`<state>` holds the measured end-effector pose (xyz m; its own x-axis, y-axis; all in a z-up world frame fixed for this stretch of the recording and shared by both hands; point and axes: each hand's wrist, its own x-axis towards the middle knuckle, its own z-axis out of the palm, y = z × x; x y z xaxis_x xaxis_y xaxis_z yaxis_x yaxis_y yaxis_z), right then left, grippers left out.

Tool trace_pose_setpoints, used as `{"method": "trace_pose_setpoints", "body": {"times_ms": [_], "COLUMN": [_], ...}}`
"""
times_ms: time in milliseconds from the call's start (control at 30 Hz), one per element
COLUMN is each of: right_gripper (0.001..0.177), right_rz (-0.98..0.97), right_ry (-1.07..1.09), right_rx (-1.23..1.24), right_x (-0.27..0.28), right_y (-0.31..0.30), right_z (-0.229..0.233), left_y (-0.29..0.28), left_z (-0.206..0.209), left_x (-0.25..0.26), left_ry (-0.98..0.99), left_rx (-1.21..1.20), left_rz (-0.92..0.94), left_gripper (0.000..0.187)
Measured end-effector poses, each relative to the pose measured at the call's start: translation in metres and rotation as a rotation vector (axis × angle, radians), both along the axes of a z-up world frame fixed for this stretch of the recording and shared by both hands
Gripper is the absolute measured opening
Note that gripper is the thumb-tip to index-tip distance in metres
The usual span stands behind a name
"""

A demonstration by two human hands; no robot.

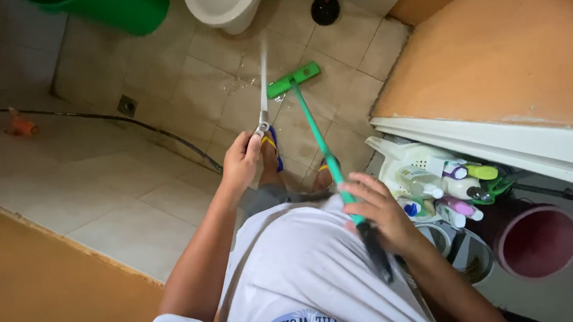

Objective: Scrubbing the bathroom floor with a brush and rinsing with a water sprayer.

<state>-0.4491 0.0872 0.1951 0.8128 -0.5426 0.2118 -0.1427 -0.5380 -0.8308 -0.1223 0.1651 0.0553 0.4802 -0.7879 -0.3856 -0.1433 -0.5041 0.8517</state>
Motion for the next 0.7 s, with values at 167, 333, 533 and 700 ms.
{"method": "trace_pose_setpoints", "body": {"times_ms": [167, 333, 533, 700], "right_gripper": [0.024, 0.032, 0.019, 0.018], "right_rz": [-0.126, -0.264, -0.428, -0.200], "right_ry": [-0.548, -0.791, -0.895, -0.735], "right_rx": [0.331, 0.358, 0.461, 0.503], "right_x": [-0.004, -0.014, -0.015, -0.004], "right_y": [-0.019, -0.055, -0.083, -0.080], "right_z": [0.024, 0.016, -0.069, -0.075], "left_y": [0.004, -0.005, -0.009, -0.005], "left_z": [-0.001, 0.030, 0.034, 0.017], "left_x": [0.002, -0.009, -0.022, -0.034], "left_ry": [-0.026, -0.092, 0.026, -0.081], "left_rx": [-0.008, 0.003, 0.088, -0.015], "left_rz": [-0.035, -0.076, -0.056, -0.079], "left_gripper": [0.032, 0.027, 0.027, 0.026]}}
